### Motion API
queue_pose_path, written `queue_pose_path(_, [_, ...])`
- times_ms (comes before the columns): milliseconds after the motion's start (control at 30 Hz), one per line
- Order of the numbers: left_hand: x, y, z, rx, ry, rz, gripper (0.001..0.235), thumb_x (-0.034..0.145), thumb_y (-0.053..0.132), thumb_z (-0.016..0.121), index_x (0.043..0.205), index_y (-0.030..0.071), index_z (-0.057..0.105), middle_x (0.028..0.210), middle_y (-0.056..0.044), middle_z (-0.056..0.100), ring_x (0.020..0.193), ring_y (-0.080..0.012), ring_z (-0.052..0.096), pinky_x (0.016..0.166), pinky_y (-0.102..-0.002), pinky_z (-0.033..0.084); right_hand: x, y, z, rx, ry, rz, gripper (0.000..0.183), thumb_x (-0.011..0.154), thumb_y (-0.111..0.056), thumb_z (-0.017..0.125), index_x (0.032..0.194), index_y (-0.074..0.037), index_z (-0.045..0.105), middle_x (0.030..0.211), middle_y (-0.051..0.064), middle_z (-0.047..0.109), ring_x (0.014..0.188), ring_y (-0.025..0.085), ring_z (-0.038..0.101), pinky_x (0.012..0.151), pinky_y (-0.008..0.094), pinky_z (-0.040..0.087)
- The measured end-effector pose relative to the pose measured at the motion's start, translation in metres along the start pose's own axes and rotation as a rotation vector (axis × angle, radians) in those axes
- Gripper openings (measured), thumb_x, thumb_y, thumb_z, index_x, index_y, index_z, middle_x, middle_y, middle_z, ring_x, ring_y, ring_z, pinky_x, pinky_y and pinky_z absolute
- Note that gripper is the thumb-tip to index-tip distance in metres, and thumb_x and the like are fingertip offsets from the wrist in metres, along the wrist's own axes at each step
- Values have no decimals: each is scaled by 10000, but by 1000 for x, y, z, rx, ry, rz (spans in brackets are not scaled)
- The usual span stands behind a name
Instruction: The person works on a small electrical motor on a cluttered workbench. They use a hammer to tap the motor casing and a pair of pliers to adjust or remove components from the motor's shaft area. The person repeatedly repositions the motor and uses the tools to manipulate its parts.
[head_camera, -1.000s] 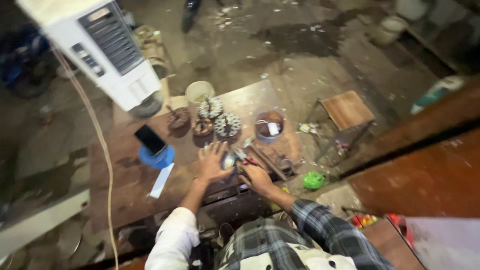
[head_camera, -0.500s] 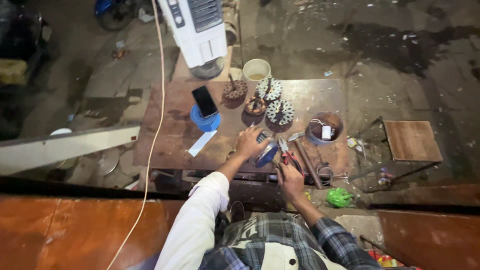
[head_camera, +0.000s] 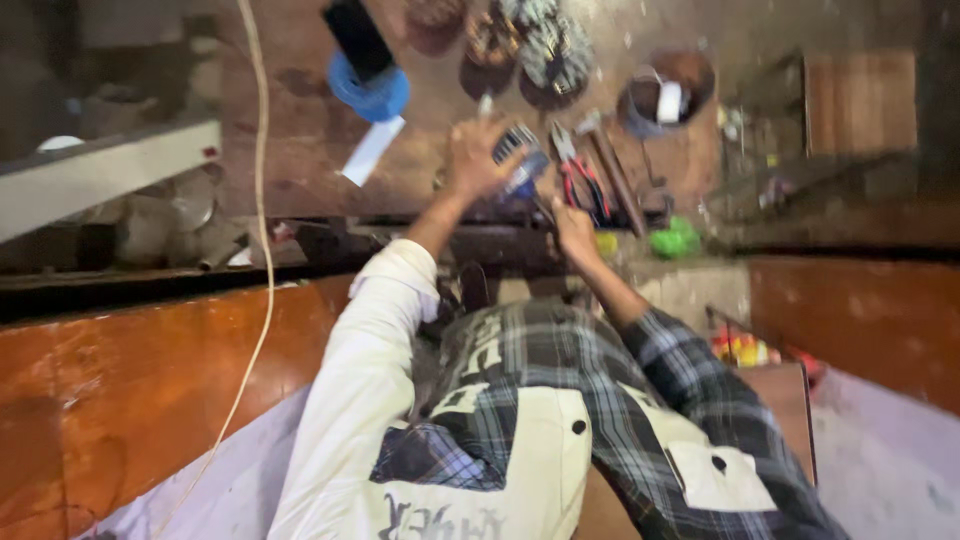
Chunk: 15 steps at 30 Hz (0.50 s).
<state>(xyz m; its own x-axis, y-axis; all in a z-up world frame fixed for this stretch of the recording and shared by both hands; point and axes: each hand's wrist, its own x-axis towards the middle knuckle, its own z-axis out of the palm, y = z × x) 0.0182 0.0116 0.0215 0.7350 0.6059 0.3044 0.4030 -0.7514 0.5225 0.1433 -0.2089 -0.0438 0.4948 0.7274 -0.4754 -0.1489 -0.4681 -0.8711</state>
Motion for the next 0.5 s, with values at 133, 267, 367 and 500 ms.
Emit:
queue_pose_path(133, [2, 11, -19, -39, -22, -12, 545, 903, 501, 749, 1309, 145, 677, 1369, -132, 616, 1225, -351, 576, 1080, -532, 356, -34, -33, 1, -525, 279, -728, 377, 1003, -366, 670, 1061, 6, 637, 863, 193, 684, 745, 416, 662, 618, 469, 514])
queue_pose_path(267, [1, 21, -27, -55, -9, -2, 528, 917, 467, 750, 1318, 134, 668, 1375, -134, 616, 1237, -347, 576, 1098, -507, 365, -51, -49, 4, -648, 248, -833, 263, 978, -259, 724, 1026, -20, 625, 882, 193, 672, 764, 402, 666, 665, 473, 526])
queue_pose_path(367, [3, 22, -28, -50, -5, -3, 526, 916, 453, 755, 1314, 123, 665, 1367, -140, 617, 1216, -346, 579, 1079, -502, 367, -39, -42, 2, -556, 197, -793, 236, 1002, -256, 727, 1037, -34, 653, 834, 173, 667, 726, 368, 678, 646, 450, 530])
queue_pose_path(500, [2, 21, -29, -50, 0, -10, 517, 917, 448, 753, 1312, 126, 667, 1354, -136, 624, 1198, -344, 585, 1064, -494, 380, -14, -13, -5, 132, -69, -62, 297, 1024, -309, 720, 1019, -19, 658, 672, 76, 566, 547, 224, 525, 511, 385, 393])
